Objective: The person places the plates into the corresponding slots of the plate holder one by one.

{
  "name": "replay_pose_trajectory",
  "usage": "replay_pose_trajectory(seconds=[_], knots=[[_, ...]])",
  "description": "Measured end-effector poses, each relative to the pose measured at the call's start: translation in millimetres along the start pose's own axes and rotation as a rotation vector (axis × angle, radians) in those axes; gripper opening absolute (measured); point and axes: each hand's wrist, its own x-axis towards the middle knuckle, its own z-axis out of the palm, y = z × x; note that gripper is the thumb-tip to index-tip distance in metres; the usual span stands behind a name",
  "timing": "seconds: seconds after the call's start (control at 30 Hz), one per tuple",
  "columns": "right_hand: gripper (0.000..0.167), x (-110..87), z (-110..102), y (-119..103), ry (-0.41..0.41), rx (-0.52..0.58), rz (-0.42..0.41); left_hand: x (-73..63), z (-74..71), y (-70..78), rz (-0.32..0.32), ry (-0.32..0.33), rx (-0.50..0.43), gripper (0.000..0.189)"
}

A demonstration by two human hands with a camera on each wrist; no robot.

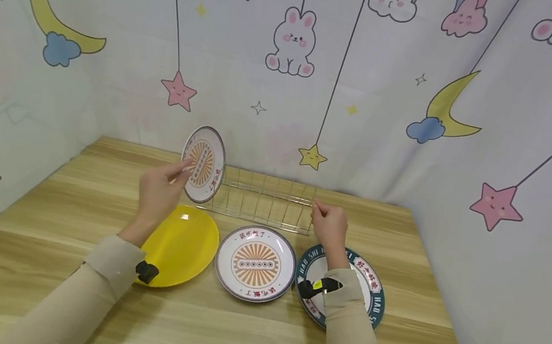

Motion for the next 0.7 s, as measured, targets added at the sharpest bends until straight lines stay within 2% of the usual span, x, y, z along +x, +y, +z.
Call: replay_pose_trajectory(seconds=[0.33,0.7], knots=[[0.029,-1.5,-2,-1,-0.008,-0.008,-0.002,1.1,12.6,-4.8,-0.048,-0.057,-0.034,0.03],[0.027,-0.6,-1,-1,0.002,-0.002,-0.003,1.6,16.7,-9.0,-0.093,-0.246,0.006,0.04]])
